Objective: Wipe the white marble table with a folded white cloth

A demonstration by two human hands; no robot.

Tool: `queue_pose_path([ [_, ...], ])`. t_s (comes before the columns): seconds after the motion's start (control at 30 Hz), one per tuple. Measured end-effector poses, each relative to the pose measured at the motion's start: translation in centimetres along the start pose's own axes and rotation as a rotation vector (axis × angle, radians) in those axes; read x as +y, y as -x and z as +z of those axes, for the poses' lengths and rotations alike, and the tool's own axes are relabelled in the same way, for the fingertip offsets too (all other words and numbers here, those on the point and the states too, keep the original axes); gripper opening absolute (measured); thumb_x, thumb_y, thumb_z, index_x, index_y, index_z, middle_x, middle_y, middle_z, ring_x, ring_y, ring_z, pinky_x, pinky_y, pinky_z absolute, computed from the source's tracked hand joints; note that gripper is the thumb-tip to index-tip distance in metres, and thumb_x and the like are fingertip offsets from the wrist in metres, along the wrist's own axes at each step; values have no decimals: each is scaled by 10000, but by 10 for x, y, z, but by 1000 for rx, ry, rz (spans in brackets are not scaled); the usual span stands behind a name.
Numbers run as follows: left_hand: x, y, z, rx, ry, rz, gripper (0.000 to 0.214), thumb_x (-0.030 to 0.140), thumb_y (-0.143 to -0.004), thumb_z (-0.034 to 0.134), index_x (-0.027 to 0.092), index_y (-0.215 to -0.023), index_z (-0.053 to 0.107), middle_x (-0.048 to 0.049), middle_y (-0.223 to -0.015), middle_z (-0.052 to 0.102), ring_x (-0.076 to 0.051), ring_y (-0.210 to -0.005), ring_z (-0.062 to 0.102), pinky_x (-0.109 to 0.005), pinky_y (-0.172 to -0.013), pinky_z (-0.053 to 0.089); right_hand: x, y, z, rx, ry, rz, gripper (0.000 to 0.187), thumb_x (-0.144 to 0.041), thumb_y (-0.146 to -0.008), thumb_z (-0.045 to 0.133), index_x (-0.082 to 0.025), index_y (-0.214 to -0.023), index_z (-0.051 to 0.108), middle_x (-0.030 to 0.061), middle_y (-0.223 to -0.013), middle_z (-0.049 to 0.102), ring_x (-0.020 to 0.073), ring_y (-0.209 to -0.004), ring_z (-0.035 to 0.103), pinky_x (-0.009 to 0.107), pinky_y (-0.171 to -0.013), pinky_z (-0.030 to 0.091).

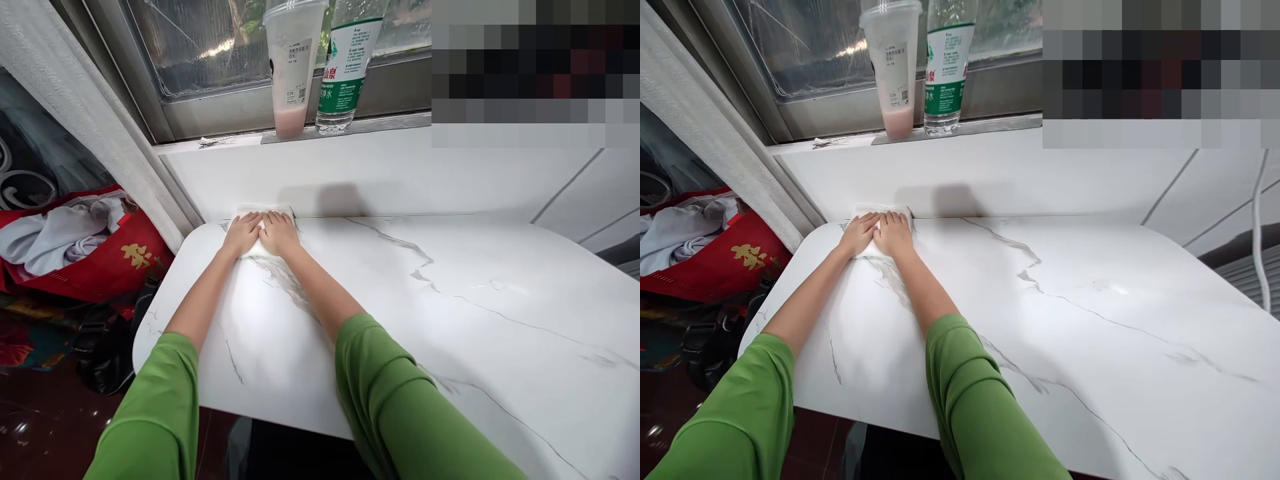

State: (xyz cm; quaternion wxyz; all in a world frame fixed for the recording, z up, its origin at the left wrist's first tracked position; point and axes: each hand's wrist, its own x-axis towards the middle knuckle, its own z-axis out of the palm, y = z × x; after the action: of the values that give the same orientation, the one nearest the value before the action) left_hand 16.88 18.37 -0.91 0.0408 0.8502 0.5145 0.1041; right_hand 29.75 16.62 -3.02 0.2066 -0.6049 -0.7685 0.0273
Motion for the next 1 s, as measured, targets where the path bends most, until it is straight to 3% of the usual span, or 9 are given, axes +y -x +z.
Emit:
queue_pose_path([
  [0.17, 12, 20, -1, -19, -36, -26, 512, 247, -973, 252, 165, -1470, 340, -68, -1550, 316, -198, -1439, 254, -449, -1178, 165, -5, 20, -6, 14, 4, 0, 540, -197, -923, 328, -6, -1424, 387, 192, -1507, 372, 264, -1399, 292, 415, -1139, 164],
  [0.4, 36, 75, -3, -18, -49, 5, 503, 262, -979, 238, 199, -1467, 339, -60, -1560, 292, -190, -1445, 239, -458, -1181, 157, -21, 81, -21, 112, -6, -54, 469, -206, -906, 378, -38, -1325, 506, 194, -1276, 554, 290, -1208, 433, 417, -1080, 259],
  [0.6, 75, 160, -9, 4, -69, 13, 513, 241, -970, 246, 140, -1460, 359, -90, -1544, 318, -204, -1439, 258, -459, -1190, 154, -48, 165, -40, 101, 7, -102, 500, -231, -924, 352, -10, -1351, 489, 213, -1331, 536, 317, -1242, 445, 449, -1105, 252],
  [0.8, 124, 252, -10, 67, -52, 32, 526, 295, -986, 208, 211, -1496, 304, -65, -1538, 326, -201, -1444, 239, -472, -1203, 163, -66, 259, -62, 56, -5, -192, 539, -237, -949, 292, 10, -1410, 424, 217, -1474, 411, 317, -1395, 319, 497, -1151, 217],
  [0.9, 137, 268, -11, 65, -52, 35, 535, 296, -987, 194, 209, -1509, 273, -65, -1540, 319, -203, -1446, 228, -483, -1203, 178, -67, 277, -70, 48, -28, -202, 542, -234, -946, 294, -3, -1420, 418, 198, -1482, 408, 300, -1403, 318, 485, -1163, 222],
  [1.0, 139, 265, -11, 52, -46, 22, 536, 276, -980, 208, 211, -1507, 281, -72, -1534, 332, -213, -1441, 242, -500, -1194, 198, -64, 276, -72, 42, -28, -192, 540, -225, -937, 304, -5, -1413, 432, 193, -1470, 428, 296, -1388, 348, 474, -1162, 239],
])
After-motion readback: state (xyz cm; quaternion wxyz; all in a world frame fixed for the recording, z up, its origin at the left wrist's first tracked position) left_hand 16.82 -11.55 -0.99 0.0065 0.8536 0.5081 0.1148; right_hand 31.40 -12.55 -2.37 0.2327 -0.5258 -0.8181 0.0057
